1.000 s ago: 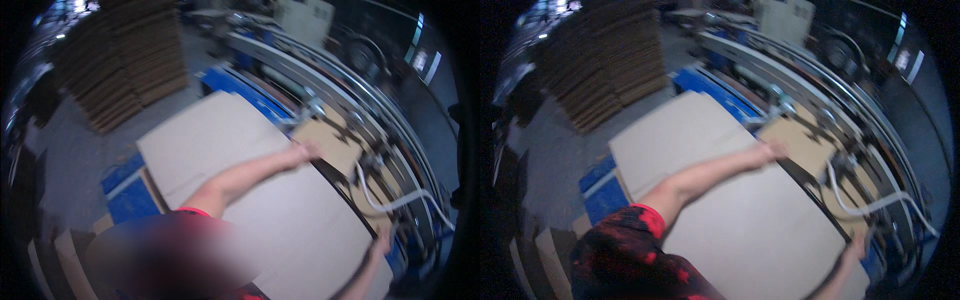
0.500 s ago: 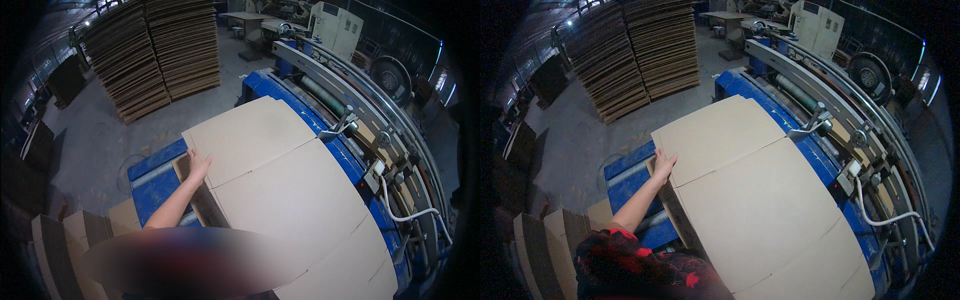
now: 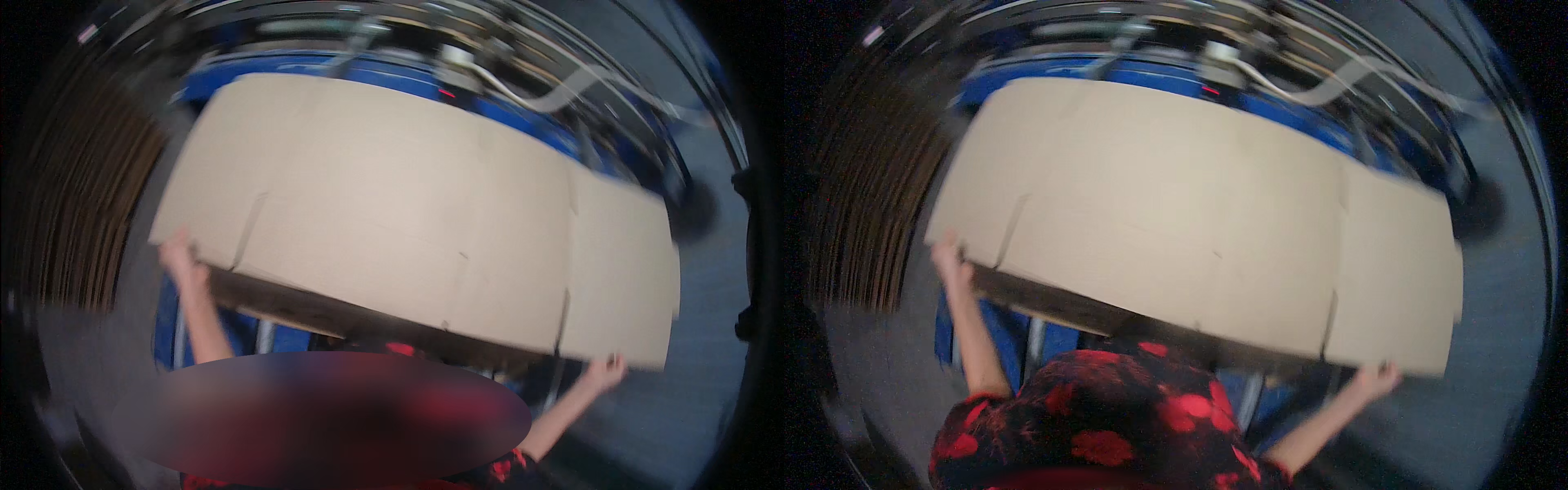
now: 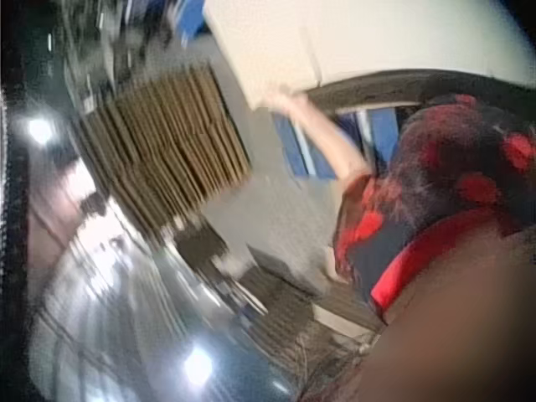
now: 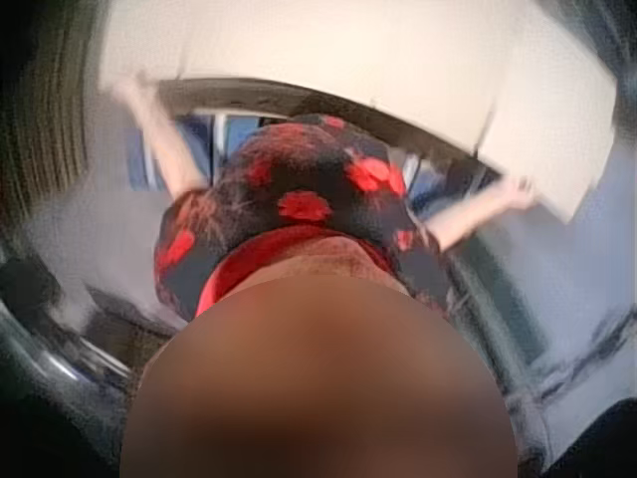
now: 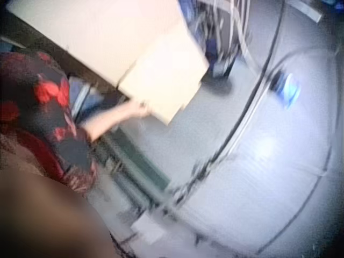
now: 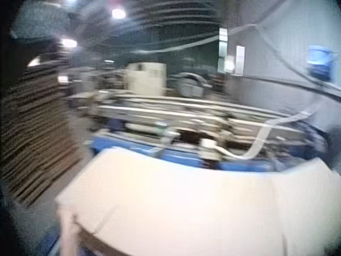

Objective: The person repeatedly picks up flat cardboard sheets from a stack, folds them along pre-scored lines, and places them onto a conveyor. The person handles each sheet one at a time, folding the side flaps inward and then the top flap to form a box shape.

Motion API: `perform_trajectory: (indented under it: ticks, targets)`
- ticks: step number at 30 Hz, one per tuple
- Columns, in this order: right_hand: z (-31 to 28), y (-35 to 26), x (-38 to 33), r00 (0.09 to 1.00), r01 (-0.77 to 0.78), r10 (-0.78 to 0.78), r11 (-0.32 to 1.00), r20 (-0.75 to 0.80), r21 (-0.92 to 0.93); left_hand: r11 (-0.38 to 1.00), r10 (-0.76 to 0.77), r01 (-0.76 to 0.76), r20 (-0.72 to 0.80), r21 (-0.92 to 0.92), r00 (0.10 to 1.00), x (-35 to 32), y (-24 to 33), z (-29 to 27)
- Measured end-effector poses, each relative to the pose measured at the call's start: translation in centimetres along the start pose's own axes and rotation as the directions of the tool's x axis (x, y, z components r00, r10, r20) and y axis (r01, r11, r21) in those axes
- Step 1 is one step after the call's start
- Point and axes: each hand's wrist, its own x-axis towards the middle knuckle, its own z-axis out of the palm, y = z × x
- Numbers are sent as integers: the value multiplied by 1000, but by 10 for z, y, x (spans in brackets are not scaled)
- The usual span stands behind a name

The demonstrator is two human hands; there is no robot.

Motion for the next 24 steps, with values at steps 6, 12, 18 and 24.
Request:
perform_trajectory:
  ticks: [6,12,18,24]
  targets:
    - [4,50,-35,882,-440,373,871,287,219,978,207,-206,-6,24,978,-4,12,17]
    - [37,40,-71,935,-164,165,986,313,-29,791,232,-157,-51,592,971,5,-21,-16]
    - [41,1,-42,858,-428,406,904,316,0,986,41,-63,140,157,989,2,-40,-25]
    - [46,-34,-45,799,317,-35,873,600,-371,996,87,-83,161,-28,983,-24,-28,-16]
